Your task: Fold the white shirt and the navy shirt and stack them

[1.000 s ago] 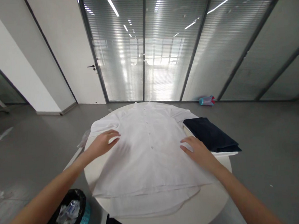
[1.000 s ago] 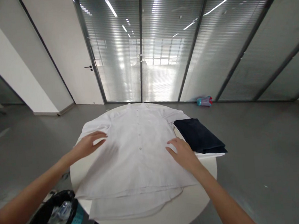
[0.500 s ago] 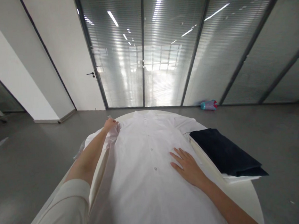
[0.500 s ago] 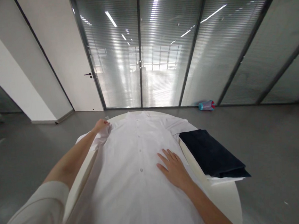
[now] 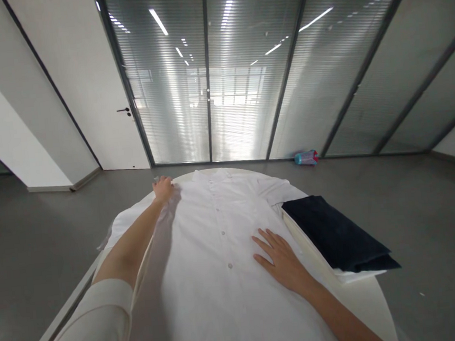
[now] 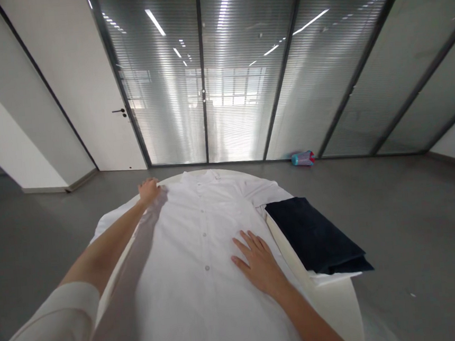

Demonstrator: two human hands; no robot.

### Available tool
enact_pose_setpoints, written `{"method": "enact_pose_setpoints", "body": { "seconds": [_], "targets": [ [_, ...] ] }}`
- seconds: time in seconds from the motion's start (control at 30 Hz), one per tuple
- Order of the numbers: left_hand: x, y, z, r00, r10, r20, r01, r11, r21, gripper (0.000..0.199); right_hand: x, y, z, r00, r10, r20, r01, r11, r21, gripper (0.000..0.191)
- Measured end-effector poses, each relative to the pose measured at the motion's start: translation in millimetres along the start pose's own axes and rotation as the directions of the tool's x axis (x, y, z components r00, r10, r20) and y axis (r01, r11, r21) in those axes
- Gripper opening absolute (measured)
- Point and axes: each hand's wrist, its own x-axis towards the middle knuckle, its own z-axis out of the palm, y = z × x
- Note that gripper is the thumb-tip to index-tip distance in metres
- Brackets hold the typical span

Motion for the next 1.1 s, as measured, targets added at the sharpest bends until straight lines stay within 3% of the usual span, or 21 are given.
{"method": "enact_pose_setpoints", "body": {
  "seconds": [0.13,0.2,0.3,0.43,0.6,0.63,0.7,0.77,0.8,0.83,0.97,1.1],
  "targets": [
    [-3,45,26.4,0.974,0.214,0.079,-0.2,0.968,-0.154,0.038,1,-1,-1,1.0,0.014,0.021,-0.015,1.0,0.015,0.062],
    [-8,60,43.8,0.953,0.278,0.12,-0.243,0.938,-0.247,0.04,1,-1,-2,0.999,0.018,0.031,-0.018,1.0,0.014,0.063],
    [-17,69,63.7,0.944,0.29,0.157,-0.211,0.897,-0.388,0.047,1,-2,-3,0.999,0.017,0.034,-0.017,1.0,0.022,0.063],
    [-19,76,71.3,0.955,0.234,0.183,-0.077,0.79,-0.609,0.042,1,-3,-3,0.999,0.024,0.037,-0.025,0.999,0.028,0.062],
    [-10,121,75.9,0.959,0.189,0.212,0.103,0.464,-0.88,0.029,2,-2,-3,0.999,0.024,0.033,-0.026,0.998,0.049,0.063],
    [-9,131,78.1,0.953,0.18,0.242,0.166,0.355,-0.92,0.034,1,-3,-4,0.999,0.024,0.037,-0.026,0.998,0.052,0.063],
    [-8,142,83.3,0.926,0.14,0.352,0.351,0.03,-0.936,0.048,1,-3,-5,0.998,0.027,0.052,-0.03,0.998,0.055,0.063],
    [-10,143,88.3,0.872,0.104,0.478,0.486,-0.298,-0.822,0.058,1,-3,-7,0.997,0.032,0.069,-0.036,0.998,0.059,0.064],
    [-12,140,90.5,0.847,0.09,0.524,0.511,-0.409,-0.756,0.062,0,-3,-7,0.997,0.034,0.074,-0.039,0.997,0.064,0.064],
    [-13,137,92.5,0.833,0.075,0.548,0.514,-0.469,-0.718,0.065,0,-3,-7,0.996,0.035,0.078,-0.04,0.997,0.07,0.064],
    [-10,123,95.1,0.826,0.026,0.562,0.481,-0.553,-0.681,0.076,1,0,-6,0.996,0.032,0.081,-0.04,0.994,0.098,0.064],
    [1,109,86.0,0.828,-0.066,0.556,0.405,-0.615,-0.677,0.075,1,2,-7,0.996,0.024,0.084,-0.034,0.991,0.129,0.064]
  ]
}}
